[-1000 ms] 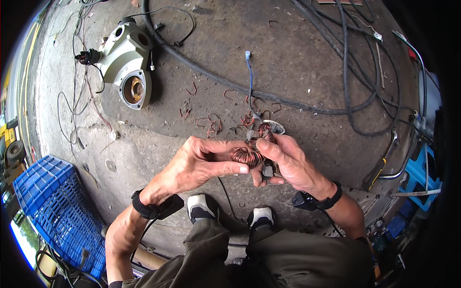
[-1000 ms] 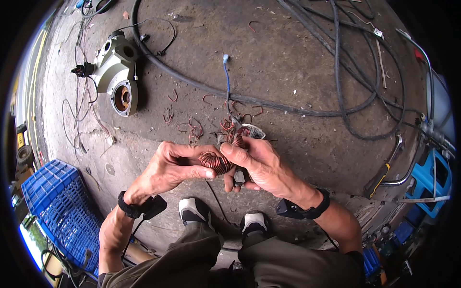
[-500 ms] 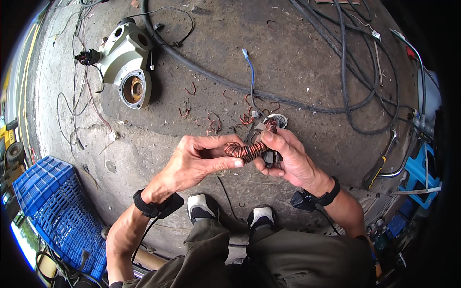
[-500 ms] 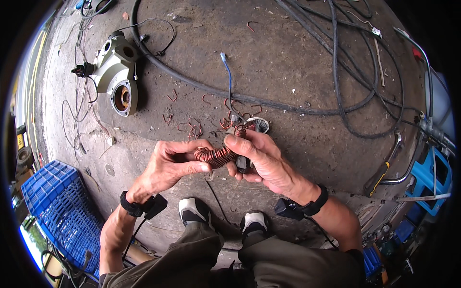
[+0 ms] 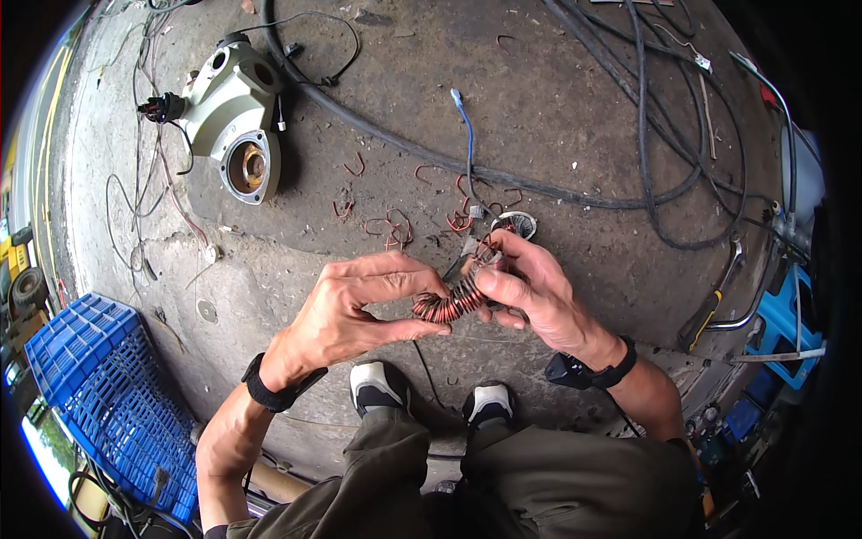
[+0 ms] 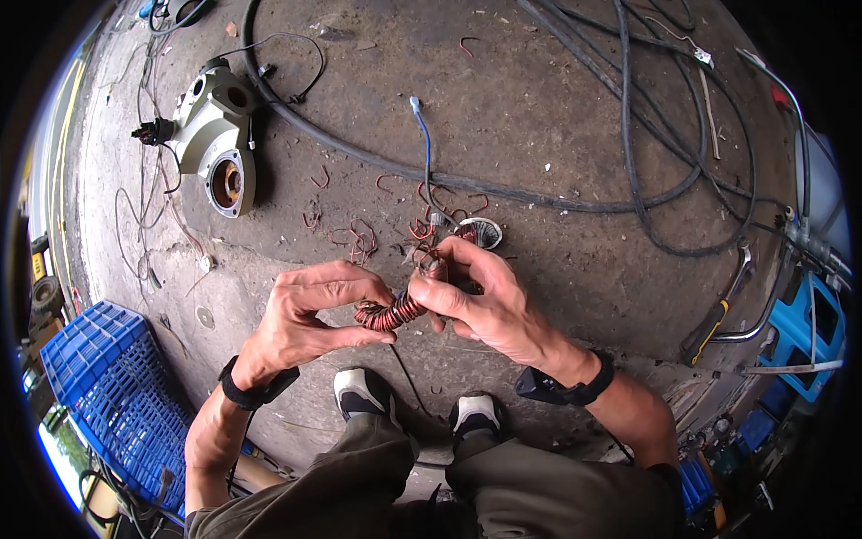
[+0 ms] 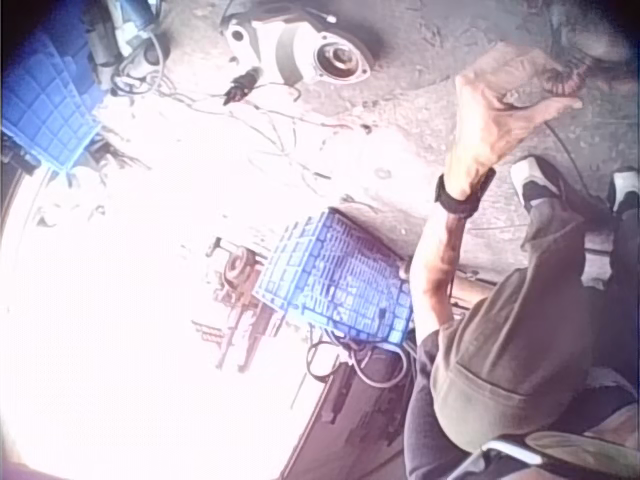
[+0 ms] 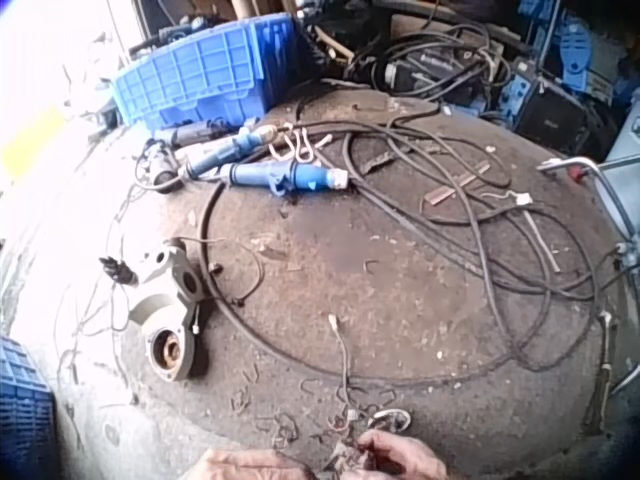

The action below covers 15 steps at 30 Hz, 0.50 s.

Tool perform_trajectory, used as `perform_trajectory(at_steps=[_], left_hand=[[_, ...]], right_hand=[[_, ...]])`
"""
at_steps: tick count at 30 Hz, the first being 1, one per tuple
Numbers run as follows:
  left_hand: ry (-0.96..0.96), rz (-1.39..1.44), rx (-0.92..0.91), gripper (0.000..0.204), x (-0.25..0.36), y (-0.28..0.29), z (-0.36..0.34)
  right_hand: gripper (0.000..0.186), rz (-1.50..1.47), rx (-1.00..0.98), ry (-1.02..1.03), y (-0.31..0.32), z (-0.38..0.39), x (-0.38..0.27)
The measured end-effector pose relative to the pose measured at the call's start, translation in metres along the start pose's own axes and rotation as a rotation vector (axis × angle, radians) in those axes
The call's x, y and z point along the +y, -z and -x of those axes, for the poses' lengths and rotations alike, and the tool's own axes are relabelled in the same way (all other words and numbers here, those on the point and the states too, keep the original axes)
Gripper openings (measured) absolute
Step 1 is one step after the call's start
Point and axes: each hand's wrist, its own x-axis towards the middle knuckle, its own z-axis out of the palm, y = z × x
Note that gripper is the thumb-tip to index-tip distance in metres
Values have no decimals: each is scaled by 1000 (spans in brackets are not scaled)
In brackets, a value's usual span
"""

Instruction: The person sits on the floor and uses their hands to unwind copper wire from a cylindrical motor stator core. They separate the wire into two distinct bundles and then proceed to wind the wire back onto the core, organizing the coils.

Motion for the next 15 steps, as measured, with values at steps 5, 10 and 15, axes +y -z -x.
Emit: perform_trajectory(at_steps=[5, 10, 15], left_hand=[[131, 305, 53, 56, 8, -9, 1], [506, 474, 74, 46, 23, -21, 0], [377, 181, 162, 43, 18, -22, 7]], right_hand=[[55, 243, -62, 278, 12, -1, 2], [50, 431, -12, 420, 14, -1, 12], [46, 497, 32, 325, 12, 3, 7]])
